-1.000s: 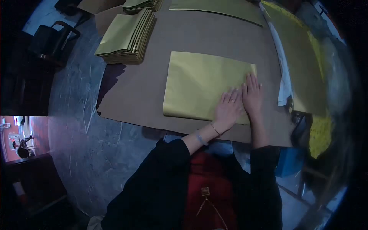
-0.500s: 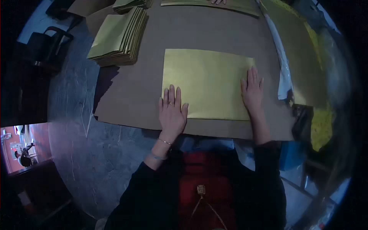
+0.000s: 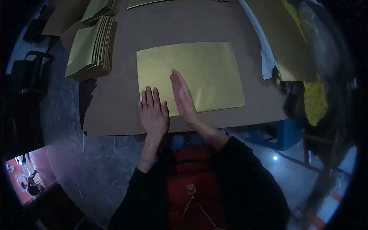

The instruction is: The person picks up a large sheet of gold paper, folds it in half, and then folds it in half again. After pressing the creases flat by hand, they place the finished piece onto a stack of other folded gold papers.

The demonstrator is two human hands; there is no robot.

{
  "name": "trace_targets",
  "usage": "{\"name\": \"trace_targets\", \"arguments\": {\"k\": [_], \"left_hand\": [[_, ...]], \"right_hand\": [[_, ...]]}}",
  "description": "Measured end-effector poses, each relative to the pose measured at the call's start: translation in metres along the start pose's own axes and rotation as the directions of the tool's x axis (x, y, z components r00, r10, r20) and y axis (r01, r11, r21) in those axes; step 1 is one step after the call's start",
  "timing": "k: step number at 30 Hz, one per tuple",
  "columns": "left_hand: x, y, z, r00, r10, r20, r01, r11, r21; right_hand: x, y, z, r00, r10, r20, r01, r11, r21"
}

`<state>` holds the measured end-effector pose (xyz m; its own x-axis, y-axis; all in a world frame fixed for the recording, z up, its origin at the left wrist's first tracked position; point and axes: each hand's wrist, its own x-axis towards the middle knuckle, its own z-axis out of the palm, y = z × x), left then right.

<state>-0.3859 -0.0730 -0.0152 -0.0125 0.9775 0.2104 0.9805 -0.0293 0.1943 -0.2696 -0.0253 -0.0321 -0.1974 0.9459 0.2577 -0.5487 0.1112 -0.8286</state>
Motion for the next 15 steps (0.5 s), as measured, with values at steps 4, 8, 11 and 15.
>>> {"name": "trace_targets", "arguments": {"k": [4, 8, 11, 15], "left_hand": [[0.000, 0.000, -0.002, 0.999, -0.009, 0.032, 0.008, 1.000, 0.024], [0.000, -0.001, -0.001, 1.000, -0.002, 0.011, 0.002, 1.000, 0.029], [-0.001, -0.001, -0.002, 1.000, 0.000, 0.016, -0.001, 0.999, 0.045], [-0.002, 0.001, -0.004, 0.999, -0.043, 0.004, 0.043, 0.999, -0.016]], "right_hand": [[-0.017, -0.049, -0.077, 0.976, -0.119, -0.181, 0.110, 0.992, -0.060], [-0.035, -0.091, -0.151, 0.913, -0.252, -0.322, 0.171, 0.951, -0.258], [-0.042, -0.103, -0.168, 0.869, -0.290, -0.402, 0.163, 0.933, -0.321], [-0.054, -0.131, -0.166, 0.707, -0.211, -0.675, -0.215, 0.845, -0.489]]}}
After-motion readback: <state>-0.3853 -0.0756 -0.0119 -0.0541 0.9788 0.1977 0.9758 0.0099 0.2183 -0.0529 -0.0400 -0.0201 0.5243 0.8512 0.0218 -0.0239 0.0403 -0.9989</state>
